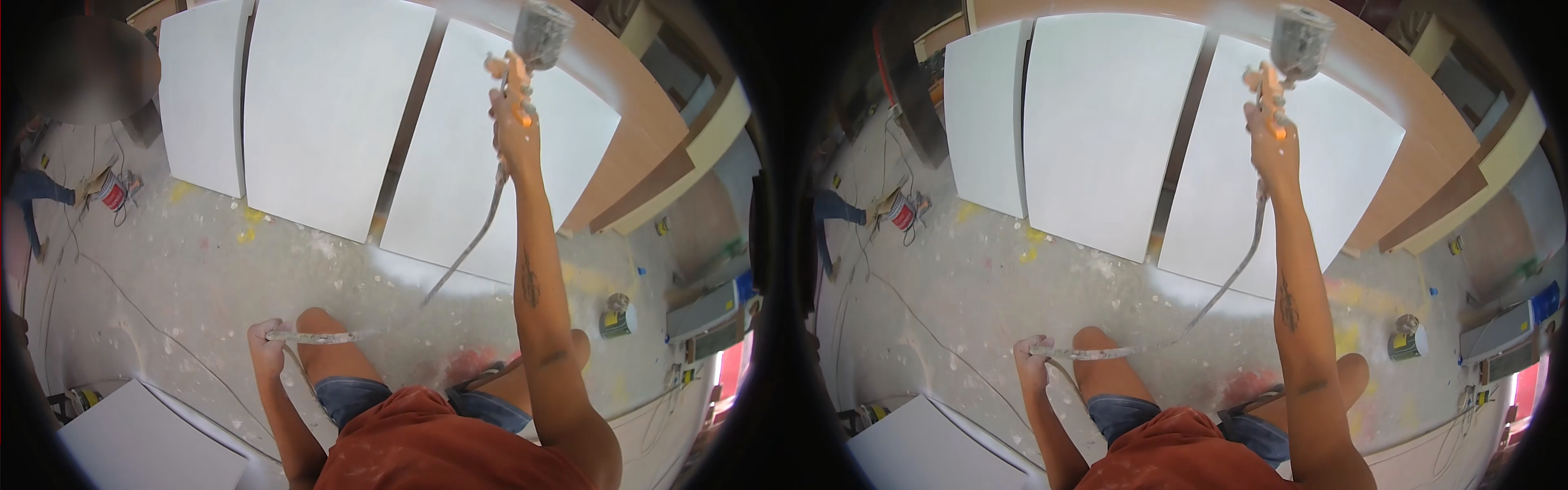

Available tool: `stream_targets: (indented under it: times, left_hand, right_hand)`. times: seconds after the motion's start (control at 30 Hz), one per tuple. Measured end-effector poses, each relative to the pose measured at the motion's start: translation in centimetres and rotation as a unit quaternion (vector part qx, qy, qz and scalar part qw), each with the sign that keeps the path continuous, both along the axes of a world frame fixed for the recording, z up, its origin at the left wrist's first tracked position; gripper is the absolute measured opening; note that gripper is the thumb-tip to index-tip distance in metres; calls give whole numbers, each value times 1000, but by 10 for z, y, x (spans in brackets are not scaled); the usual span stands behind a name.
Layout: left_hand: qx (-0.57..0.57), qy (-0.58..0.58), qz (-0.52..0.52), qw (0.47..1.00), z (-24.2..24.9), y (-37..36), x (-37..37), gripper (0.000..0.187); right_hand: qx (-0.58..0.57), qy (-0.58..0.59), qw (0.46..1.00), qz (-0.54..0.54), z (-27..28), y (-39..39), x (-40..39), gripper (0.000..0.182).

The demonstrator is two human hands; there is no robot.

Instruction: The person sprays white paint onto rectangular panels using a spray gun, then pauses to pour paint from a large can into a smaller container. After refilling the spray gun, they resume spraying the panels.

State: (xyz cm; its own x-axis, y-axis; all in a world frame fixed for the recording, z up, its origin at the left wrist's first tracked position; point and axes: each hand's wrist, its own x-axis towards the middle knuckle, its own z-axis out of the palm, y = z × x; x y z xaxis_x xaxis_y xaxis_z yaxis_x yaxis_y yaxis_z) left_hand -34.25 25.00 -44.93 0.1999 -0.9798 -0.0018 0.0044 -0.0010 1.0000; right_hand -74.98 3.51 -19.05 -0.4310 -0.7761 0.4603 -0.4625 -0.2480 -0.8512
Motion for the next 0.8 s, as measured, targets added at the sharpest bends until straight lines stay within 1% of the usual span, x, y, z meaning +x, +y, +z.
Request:
stream_targets:
  times: [0.03, 0.1, 0.13, 0.2, 0.23, 0.27, 0.3, 0.33, 0.37, 0.4, 0.47, 0.53, 0.6, 0.67, 0.8]
  left_hand:
    - [0, 0, -1, 1000, -3, 1, 2, 31]
    - [-18, -20, 23, 999, -10, 0, 3, 29]
    - [-18, -17, 25, 999, -13, -2, 0, 29]
    - [-35, -7, 59, 998, -18, -1, -1, 28]
    - [-29, -11, 57, 998, -14, 0, -2, 28]
    - [-27, -10, 47, 998, -10, -2, -6, 34]
    - [-26, -8, 37, 999, -5, -5, -8, 40]
    - [-19, -12, 36, 999, -1, -6, -7, 40]
    - [-16, -27, 20, 999, 2, -7, -7, 40]
    - [-13, -40, 5, 999, 6, -9, -7, 41]
    - [1, -44, 14, 999, 10, -13, -8, 41]
    - [17, -51, 24, 998, 6, -9, -6, 42]
    - [18, 6, 32, 999, -3, -7, 0, 33]
    - [22, 7, 45, 999, -2, -5, -1, 33]
    - [43, 6, 65, 997, -3, 1, 4, 34]
  right_hand:
    - [0, 0, 1000, -1, -5, 11, 3, 30]
    - [63, -41, 996, 48, -14, 32, 9, 28]
    - [63, -38, 996, 49, -10, 32, 8, 28]
    - [63, 28, 998, 11, -4, 38, 6, 37]
    - [55, 35, 998, -9, 4, 34, 4, 36]
    - [60, 31, 998, -9, 7, 27, 1, 36]
    - [14, 29, 999, -13, 11, 20, -1, 33]
    - [-31, 28, 999, -19, 12, 17, -2, 31]
    - [-6, 10, 999, -43, 11, 17, -2, 31]
    - [-1, 9, 999, -43, 5, 18, -2, 31]
    - [37, -24, 999, -14, -19, 27, -3, 32]
    - [117, -4, 993, 4, -65, 38, -11, 31]
    - [168, -5, 986, 22, -119, 57, -7, 32]
    - [288, -67, 955, 28, -142, 86, 11, 35]
    - [358, -82, 929, 53, -221, 115, 19, 34]
